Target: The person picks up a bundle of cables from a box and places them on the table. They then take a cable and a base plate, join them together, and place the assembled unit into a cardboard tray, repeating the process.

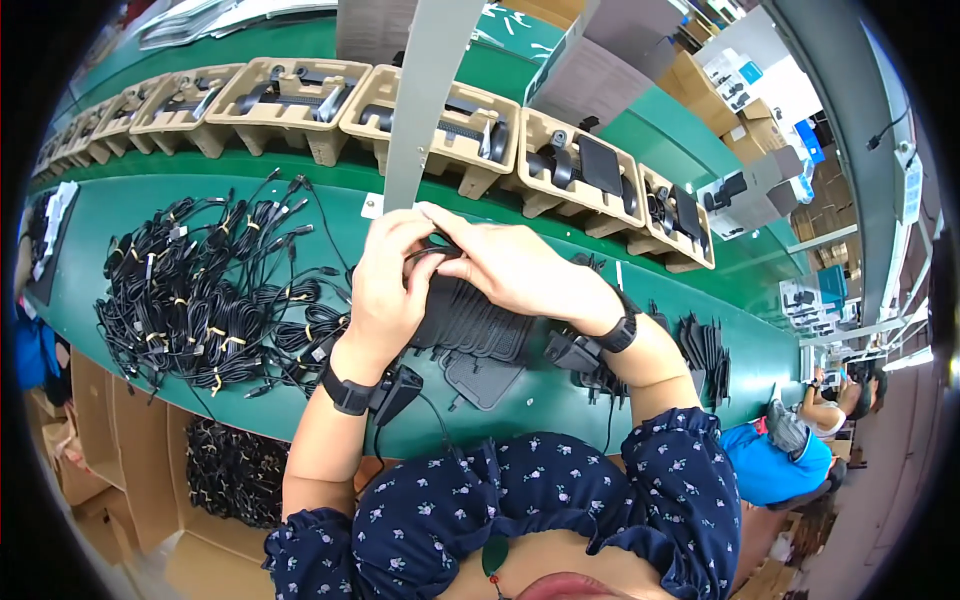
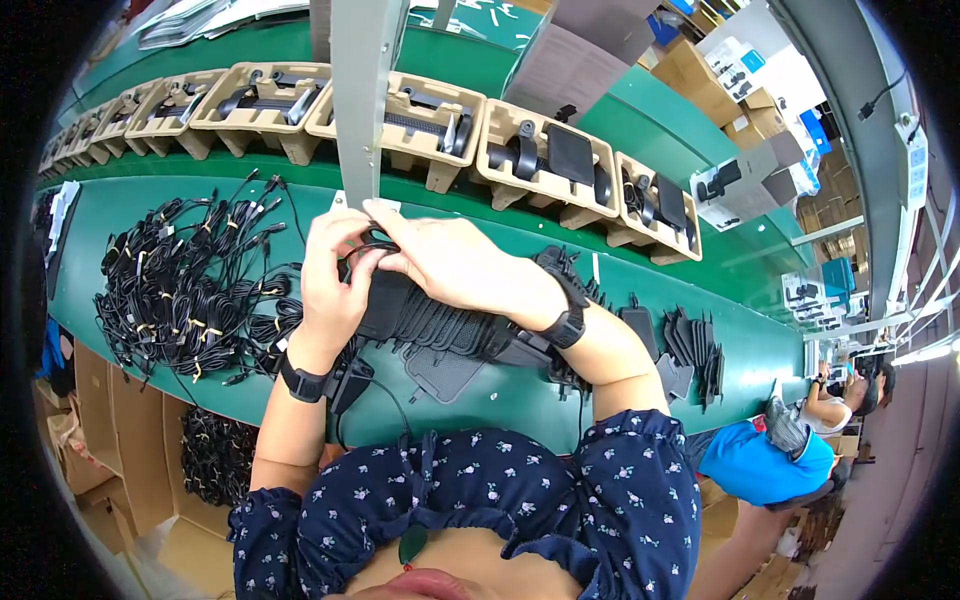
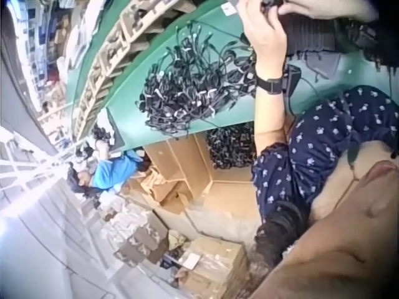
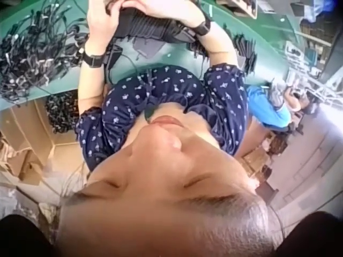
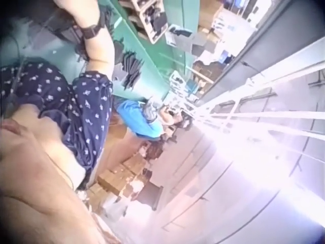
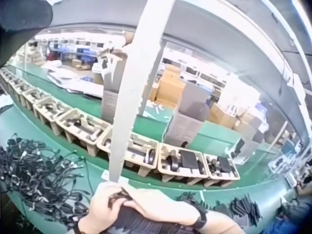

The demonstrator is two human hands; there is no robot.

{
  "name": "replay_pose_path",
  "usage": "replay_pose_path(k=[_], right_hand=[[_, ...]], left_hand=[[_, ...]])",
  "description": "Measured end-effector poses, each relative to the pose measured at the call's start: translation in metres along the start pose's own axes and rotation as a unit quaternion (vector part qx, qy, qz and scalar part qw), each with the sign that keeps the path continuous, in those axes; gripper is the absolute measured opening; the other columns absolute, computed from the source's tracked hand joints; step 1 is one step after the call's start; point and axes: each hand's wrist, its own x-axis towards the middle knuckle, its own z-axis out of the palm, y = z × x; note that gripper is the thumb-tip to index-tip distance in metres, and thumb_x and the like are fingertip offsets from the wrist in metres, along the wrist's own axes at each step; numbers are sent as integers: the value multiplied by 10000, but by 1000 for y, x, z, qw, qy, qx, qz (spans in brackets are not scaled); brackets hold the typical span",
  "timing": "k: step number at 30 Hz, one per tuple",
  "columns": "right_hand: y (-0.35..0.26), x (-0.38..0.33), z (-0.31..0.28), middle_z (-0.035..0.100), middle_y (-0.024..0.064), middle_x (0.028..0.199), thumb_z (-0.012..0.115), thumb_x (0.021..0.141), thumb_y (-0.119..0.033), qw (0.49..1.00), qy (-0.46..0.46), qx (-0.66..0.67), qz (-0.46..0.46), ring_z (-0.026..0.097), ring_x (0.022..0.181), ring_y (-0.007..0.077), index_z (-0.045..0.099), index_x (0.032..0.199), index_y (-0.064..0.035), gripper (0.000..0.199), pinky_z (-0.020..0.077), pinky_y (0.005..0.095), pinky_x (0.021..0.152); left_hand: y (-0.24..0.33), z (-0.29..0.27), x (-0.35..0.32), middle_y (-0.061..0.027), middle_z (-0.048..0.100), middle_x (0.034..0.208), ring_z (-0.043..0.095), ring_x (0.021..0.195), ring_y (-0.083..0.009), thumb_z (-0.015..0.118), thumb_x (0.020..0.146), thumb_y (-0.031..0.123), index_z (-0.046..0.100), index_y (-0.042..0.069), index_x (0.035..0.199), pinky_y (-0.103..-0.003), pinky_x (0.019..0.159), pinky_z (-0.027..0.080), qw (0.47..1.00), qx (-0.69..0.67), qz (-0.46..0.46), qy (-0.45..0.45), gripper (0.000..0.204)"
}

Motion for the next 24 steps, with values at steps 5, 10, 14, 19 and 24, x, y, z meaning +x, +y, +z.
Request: replay_pose_path(k=[5, 10, 14, 19, 24], right_hand=[[-2, 5, -18, 539, 64, 795, 408, 978, -225, 905, 191, 361, 120, 491, 656, 132, 408, 1241, -18, 335, 432, 262, 610], [-23, 11, -18, 450, 12, 692, 355, 994, -337, 692, 186, 694, 65, 358, 568, 80, 461, 1180, -16, 386, 337, 216, 516], [-18, -2, -45, 403, -19, 586, 323, 997, -370, 791, 198, 567, 116, 277, 473, 44, 496, 1166, -14, 430, 251, 183, 434], [-10, -26, -19, 559, 123, 1077, 649, 806, -179, 988, 133, -38, -72, 558, 909, 255, 592, 953, -74, 189, 449, 348, 784], [-20, -50, -9, 568, 166, 1174, 649, 805, -147, 957, -40, 205, 200, 602, 909, 336, 480, 1145, -84, 385, 494, 396, 772]], left_hand=[[8, 5, 17, -183, 447, 1279, 524, 1107, -259, 704, 746, 49, 339, 23, 1312, -339, 897, 450, 990, -13, 12, 142, 674], [1, 24, -12, -132, 602, 1062, 598, 951, -175, 661, 827, 118, 350, 3, 1298, -302, 849, 469, 871, -376, -203, -242, 576], [16, 11, 3, 18, 534, 573, 440, 456, -33, 525, 926, 190, 615, 32, 906, -172, 454, 361, 844, -286, -296, -343, 183], [-10, 1, 0, 61, 474, 644, 402, 539, -10, 537, 929, 210, 578, 42, 950, -161, 487, 319, 876, -328, -294, -198, 173], [-13, 6, -3, 24, 550, 758, 494, 690, -42, 556, 914, 168, 570, 37, 1021, -193, 623, 414, 876, -291, -272, -271, 169]])
